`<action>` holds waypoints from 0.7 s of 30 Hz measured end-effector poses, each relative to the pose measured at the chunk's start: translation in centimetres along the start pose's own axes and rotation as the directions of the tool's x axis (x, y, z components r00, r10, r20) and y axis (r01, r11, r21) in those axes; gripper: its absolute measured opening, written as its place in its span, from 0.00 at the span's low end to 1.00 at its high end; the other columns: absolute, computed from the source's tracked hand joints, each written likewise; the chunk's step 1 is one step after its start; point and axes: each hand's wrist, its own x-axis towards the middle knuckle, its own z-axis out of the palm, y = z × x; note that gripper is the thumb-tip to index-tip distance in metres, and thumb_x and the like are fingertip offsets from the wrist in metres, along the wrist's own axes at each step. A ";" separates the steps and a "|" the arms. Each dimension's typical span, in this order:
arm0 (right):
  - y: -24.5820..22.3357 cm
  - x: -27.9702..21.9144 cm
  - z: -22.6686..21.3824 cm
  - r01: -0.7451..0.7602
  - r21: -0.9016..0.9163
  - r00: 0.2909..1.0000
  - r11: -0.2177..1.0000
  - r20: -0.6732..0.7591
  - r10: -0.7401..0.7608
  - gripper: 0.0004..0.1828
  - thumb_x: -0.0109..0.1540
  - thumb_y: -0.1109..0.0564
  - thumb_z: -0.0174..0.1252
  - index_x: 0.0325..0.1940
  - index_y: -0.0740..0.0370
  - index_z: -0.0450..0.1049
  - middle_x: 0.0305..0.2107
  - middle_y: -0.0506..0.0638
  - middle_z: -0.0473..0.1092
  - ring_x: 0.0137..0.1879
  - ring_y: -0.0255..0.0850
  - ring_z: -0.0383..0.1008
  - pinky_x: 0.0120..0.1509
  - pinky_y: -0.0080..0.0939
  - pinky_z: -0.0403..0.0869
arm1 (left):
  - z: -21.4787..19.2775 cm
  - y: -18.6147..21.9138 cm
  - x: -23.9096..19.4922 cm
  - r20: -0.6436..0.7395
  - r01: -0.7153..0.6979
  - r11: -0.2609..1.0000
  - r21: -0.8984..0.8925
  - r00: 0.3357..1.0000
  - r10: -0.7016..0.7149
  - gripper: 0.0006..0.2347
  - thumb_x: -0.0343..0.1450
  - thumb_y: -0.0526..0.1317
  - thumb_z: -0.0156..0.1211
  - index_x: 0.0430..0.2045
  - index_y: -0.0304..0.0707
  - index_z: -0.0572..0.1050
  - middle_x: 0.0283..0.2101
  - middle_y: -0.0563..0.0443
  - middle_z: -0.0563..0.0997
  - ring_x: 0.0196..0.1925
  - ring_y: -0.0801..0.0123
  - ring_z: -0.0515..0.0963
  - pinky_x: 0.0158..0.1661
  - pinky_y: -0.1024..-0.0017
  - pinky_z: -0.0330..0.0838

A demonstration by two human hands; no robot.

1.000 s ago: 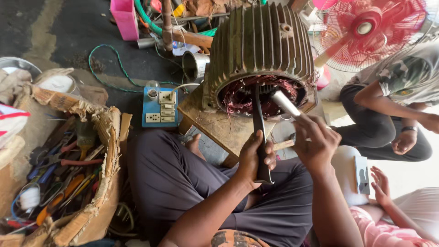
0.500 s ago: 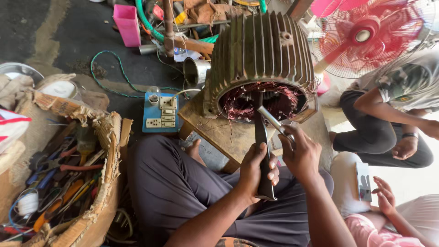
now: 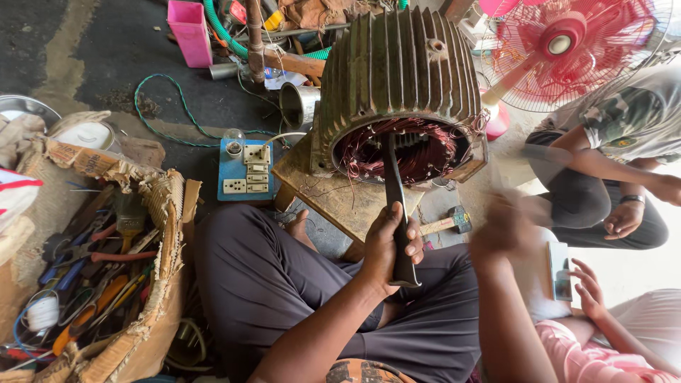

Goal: The person uses a metal bar and a hammer to tap and adjust the copper windings inside an electric motor stator. They repeatedly insert the bar into the stator slots and strike it to reposition the coils.

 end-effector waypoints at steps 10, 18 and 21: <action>-1.7 0.9 0.0 0.074 -0.050 0.975 0.996 0.213 -0.062 0.07 0.66 0.70 0.60 0.48 0.68 0.74 0.40 0.57 0.76 0.39 0.49 0.78 0.41 0.47 0.74 | 1.5 0.8 -0.2 -0.078 0.036 0.999 0.020 0.996 -0.034 0.11 0.78 0.51 0.52 0.37 0.47 0.64 0.24 0.56 0.71 0.18 0.76 0.71 0.20 0.76 0.67; -3.1 3.4 1.3 0.220 -0.032 0.876 0.975 0.445 -0.183 0.12 0.56 0.68 0.65 0.45 0.65 0.79 0.35 0.58 0.79 0.32 0.48 0.79 0.34 0.44 0.74 | 0.9 -0.5 -1.4 -0.106 0.044 0.999 0.004 0.993 -0.044 0.11 0.77 0.52 0.53 0.35 0.47 0.66 0.21 0.57 0.71 0.15 0.77 0.71 0.16 0.75 0.66; -3.2 2.4 0.4 0.096 0.000 0.951 0.995 0.295 -0.092 0.11 0.62 0.68 0.63 0.48 0.65 0.77 0.38 0.58 0.77 0.37 0.46 0.80 0.41 0.43 0.76 | 0.7 -1.5 -2.9 -0.114 0.079 0.996 -0.039 0.990 -0.083 0.12 0.77 0.52 0.52 0.33 0.47 0.66 0.22 0.55 0.72 0.15 0.75 0.71 0.17 0.74 0.67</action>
